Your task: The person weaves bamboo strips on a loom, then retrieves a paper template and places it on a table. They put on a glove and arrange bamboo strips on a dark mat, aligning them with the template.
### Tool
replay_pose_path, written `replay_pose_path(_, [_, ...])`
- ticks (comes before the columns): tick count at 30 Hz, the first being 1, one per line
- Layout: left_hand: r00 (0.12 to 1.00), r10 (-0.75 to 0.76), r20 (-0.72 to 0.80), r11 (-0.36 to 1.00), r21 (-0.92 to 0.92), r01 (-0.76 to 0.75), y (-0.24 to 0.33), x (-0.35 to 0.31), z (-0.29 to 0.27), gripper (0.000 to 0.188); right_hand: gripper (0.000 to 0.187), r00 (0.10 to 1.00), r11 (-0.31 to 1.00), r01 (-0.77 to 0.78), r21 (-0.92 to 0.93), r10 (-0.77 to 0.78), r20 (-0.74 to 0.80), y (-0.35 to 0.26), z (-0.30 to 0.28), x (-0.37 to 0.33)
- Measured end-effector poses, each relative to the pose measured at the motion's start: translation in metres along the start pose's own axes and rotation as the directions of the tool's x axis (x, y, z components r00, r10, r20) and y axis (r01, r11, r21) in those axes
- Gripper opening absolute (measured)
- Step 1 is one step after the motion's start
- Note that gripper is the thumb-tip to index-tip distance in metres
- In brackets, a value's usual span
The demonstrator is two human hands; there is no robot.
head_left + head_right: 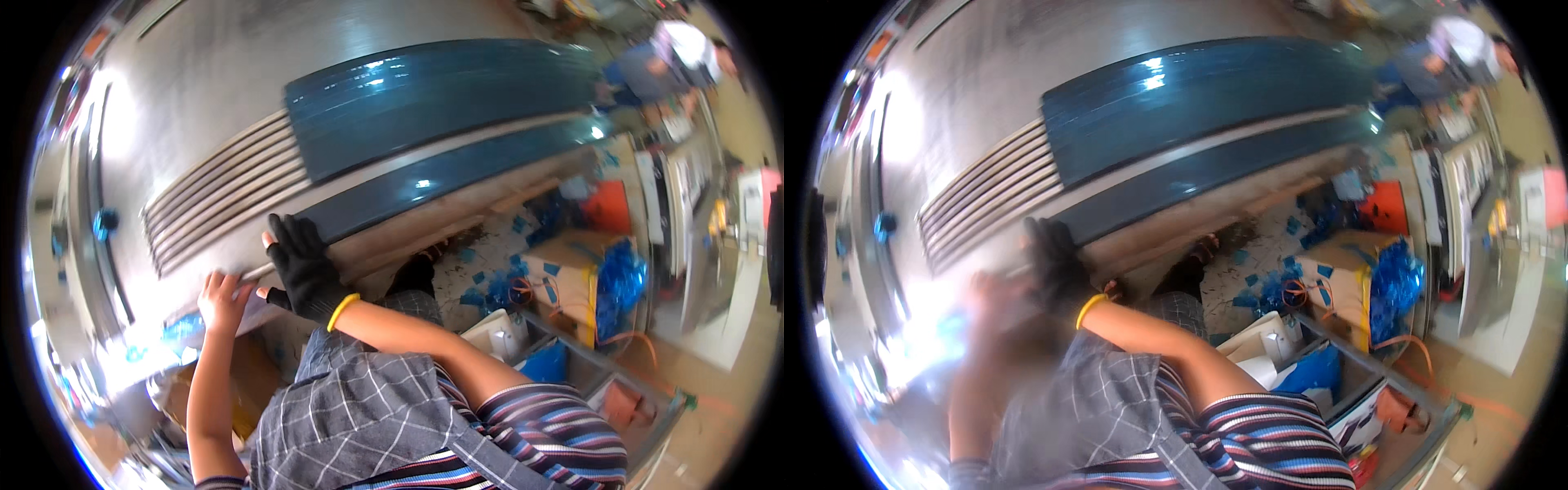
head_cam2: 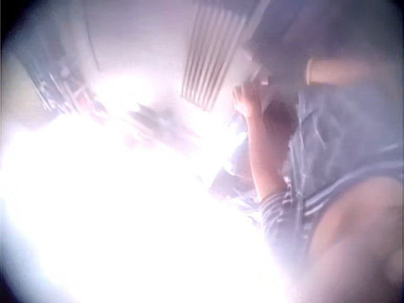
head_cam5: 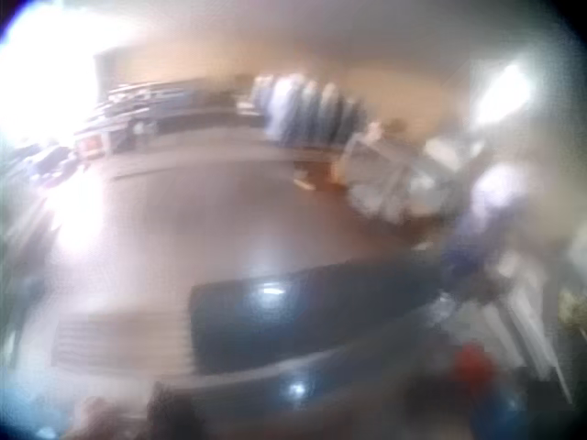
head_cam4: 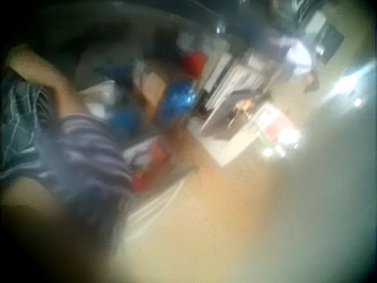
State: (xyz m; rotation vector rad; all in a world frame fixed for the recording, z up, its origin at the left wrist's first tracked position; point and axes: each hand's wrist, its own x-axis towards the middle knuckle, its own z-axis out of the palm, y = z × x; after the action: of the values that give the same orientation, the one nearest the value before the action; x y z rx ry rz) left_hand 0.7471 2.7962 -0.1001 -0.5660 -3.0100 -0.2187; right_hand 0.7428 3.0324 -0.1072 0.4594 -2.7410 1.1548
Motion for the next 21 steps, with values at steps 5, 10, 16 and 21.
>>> replay_pose_path(5, [0.997,0.011,0.072,0.999,-0.036,-0.008,0.014,0.003,-0.016,0.024,0.078,0.897,0.905,-0.313,-0.288,0.182,-0.403,0.169,-0.152,-0.026])
replay_pose_path(10, [0.966,-0.061,0.251,0.997,-0.019,0.068,0.01,0.017,-0.015,0.027,0.067,0.821,0.689,-0.527,-0.498,0.261,-0.508,0.333,-0.317,-0.046])
replay_pose_path(16, [0.877,-0.224,0.425,0.973,0.154,0.174,0.024,0.034,-0.018,0.027,0.064,0.77,0.472,-0.629,-0.618,0.272,-0.577,0.509,-0.471,-0.07])
replay_pose_path(21, [0.816,-0.36,0.452,0.931,0.225,0.286,-0.009,-0.001,-0.008,0.028,0.062,0.602,0.482,-0.796,-0.365,0.688,-0.405,0.556,-0.541,-0.048])
